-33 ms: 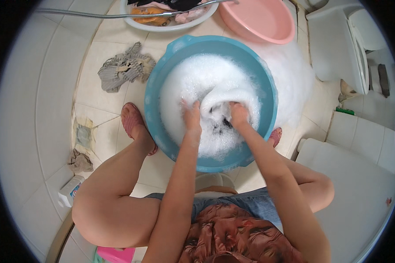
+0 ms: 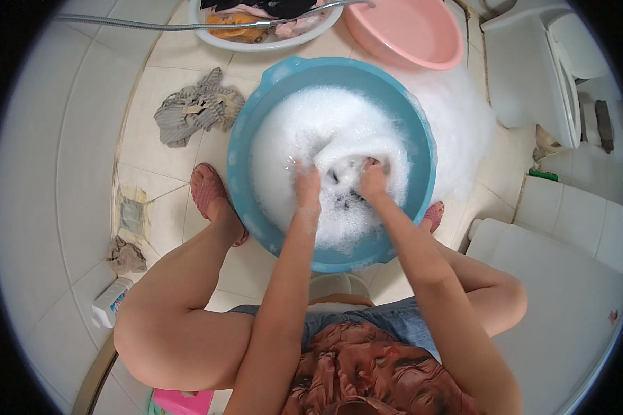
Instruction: The person hand-washes clothes by scrubbing, submerging, and wringing a garment in a basin filled with soapy water.
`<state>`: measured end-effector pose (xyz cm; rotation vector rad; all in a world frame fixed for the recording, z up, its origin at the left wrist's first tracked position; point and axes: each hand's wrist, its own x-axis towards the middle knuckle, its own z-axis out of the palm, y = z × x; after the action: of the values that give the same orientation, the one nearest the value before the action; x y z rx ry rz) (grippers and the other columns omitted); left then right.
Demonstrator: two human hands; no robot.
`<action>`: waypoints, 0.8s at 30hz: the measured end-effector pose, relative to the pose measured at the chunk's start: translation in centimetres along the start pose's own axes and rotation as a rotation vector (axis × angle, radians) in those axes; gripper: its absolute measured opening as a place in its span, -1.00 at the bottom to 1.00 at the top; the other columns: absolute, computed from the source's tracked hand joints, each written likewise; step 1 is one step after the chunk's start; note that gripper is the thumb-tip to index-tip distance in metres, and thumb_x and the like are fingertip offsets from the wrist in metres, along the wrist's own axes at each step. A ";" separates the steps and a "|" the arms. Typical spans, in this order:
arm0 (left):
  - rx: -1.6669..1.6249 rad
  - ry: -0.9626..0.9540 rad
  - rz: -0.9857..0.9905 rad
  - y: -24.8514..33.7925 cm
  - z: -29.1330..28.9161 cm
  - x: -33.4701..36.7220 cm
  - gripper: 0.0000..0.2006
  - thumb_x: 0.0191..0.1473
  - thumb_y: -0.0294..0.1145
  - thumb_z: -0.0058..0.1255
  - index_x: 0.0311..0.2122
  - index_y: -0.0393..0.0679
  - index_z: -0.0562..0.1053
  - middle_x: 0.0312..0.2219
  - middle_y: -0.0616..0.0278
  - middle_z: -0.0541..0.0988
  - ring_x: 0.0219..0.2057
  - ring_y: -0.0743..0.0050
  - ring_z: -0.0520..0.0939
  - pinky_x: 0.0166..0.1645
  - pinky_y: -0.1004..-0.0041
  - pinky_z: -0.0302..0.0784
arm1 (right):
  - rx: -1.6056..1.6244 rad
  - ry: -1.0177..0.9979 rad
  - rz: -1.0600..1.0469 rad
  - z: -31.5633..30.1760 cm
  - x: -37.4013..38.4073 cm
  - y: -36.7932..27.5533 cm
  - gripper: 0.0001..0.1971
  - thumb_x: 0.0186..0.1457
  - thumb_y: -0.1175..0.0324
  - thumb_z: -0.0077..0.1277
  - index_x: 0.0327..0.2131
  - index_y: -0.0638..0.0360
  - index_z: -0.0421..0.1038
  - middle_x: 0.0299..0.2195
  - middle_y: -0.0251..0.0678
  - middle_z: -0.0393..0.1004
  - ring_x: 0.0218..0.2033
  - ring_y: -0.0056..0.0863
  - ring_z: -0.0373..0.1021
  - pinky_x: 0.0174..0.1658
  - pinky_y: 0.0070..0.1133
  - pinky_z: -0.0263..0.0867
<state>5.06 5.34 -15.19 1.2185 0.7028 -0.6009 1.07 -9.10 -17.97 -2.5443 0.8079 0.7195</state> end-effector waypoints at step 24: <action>-0.538 -0.194 -0.080 5.4 1.5 -1.8 -0.72 -0.05 -0.29 0.03 -0.23 -0.19 0.36 -0.34 0.27 0.44 -0.29 0.45 0.45 -0.23 0.46 0.38 | 0.958 -0.556 -0.281 -6.9 -5.0 -1.2 -0.61 0.07 0.10 -0.20 -0.25 0.28 0.35 -0.44 -0.26 0.46 -0.50 -0.47 0.39 -0.38 -0.58 0.31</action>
<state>8.14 5.32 -10.22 0.6276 0.6929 -0.5415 0.72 -9.46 -9.38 -1.4528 0.4227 0.6694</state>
